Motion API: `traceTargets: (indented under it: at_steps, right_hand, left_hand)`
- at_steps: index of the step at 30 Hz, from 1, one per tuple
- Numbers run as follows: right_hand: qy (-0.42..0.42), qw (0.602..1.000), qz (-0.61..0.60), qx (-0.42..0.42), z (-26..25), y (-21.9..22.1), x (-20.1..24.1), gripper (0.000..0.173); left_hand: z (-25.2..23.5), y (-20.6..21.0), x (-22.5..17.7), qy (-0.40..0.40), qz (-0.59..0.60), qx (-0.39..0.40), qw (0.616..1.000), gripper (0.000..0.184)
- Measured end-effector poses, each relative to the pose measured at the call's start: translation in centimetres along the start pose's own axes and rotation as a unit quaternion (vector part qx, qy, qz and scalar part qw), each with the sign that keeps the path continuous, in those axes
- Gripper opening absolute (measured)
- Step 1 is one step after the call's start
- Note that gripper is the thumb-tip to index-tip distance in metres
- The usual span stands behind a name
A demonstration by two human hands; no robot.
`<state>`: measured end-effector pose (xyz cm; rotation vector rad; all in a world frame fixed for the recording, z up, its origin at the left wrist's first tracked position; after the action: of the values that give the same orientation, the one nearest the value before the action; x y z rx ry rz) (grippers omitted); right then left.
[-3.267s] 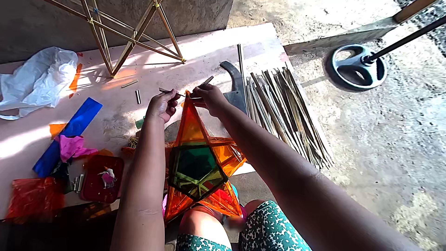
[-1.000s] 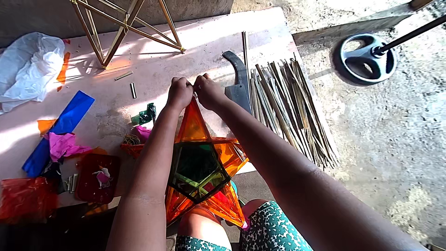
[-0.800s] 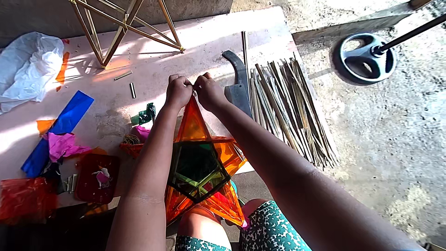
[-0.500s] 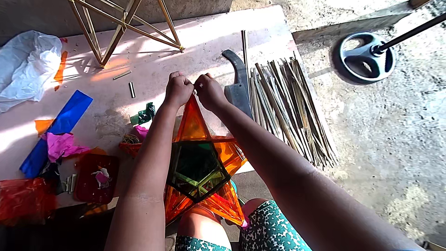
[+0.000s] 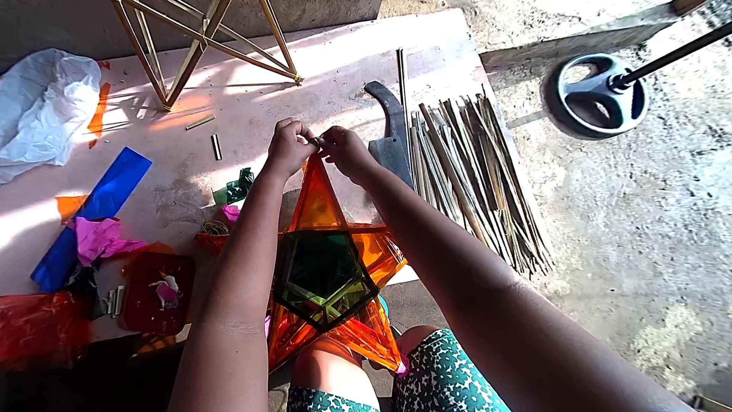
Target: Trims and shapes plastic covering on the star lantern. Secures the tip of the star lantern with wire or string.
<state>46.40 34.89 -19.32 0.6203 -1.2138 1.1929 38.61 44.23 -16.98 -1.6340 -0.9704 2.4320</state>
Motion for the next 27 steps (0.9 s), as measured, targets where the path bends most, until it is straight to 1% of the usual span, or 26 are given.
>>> traceTargets:
  at_steps: [2,3,5,7,10,15,19,21,23,25,27]
  right_hand:
    - [0.003,1.0,-0.031,0.003,-0.1,0.0,-0.4,0.022]
    - [0.004,0.999,-0.043,0.003,-0.1,0.0,-0.4,0.021]
    - [0.005,0.999,-0.053,0.004,-0.1,0.0,-0.4,0.02]
    - [0.005,0.998,-0.065,0.008,-0.2,0.0,-0.4,0.02]
    - [-0.002,0.996,-0.093,0.01,-0.3,0.0,-0.5,0.016]
    - [0.0,0.992,-0.125,0.009,-0.2,0.2,-0.2,0.015]
    - [-0.003,0.992,-0.125,0.016,-0.2,0.6,0.5,0.015]
    - [-0.003,0.993,-0.113,0.02,-0.3,0.7,0.7,0.016]
    - [0.001,0.993,-0.114,0.018,-0.3,0.7,0.7,0.017]
    - [0.006,0.991,-0.133,0.019,-0.3,0.8,0.7,0.017]
    - [0.009,0.989,-0.15,0.018,-0.4,0.9,0.5,0.016]
  left_hand:
    - [0.6,-0.4,-0.5,0.022,-0.011,-0.038,0.999,0.027]
    - [0.9,-0.5,-0.8,0.045,-0.014,-0.054,0.997,0.026]
    - [1.2,-0.4,-1.2,0.083,-0.018,-0.073,0.994,0.017]
    - [1.4,-0.4,-1.5,0.105,-0.027,-0.084,0.991,0.01]
    - [1.3,-0.3,-1.6,0.119,-0.038,-0.079,0.989,0.011]
    - [1.0,0.2,-1.8,0.1,-0.053,-0.071,0.991,0.014]
    - [0.8,0.0,-1.6,0.069,-0.029,-0.085,0.994,0.022]
    - [0.7,-0.3,-1.6,0.053,-0.04,-0.095,0.993,0.025]
    - [0.6,-0.5,-1.7,0.044,-0.037,-0.087,0.995,0.026]
    - [0.2,-0.5,-0.8,0.027,0.025,-0.072,0.997,0.031]
    - [-0.2,-0.1,0.6,0.002,0.126,-0.06,0.99,0.033]
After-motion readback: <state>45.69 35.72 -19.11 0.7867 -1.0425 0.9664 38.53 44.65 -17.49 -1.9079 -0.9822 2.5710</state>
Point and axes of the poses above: each hand's wrist, its own z-axis away from the middle knuckle, its own y-axis out of the palm, x = y × z, the point moved 9 cm from there along -z, towards the middle knuckle, and after that the axes turned 8 degrees about x, right-handed, at the moved point
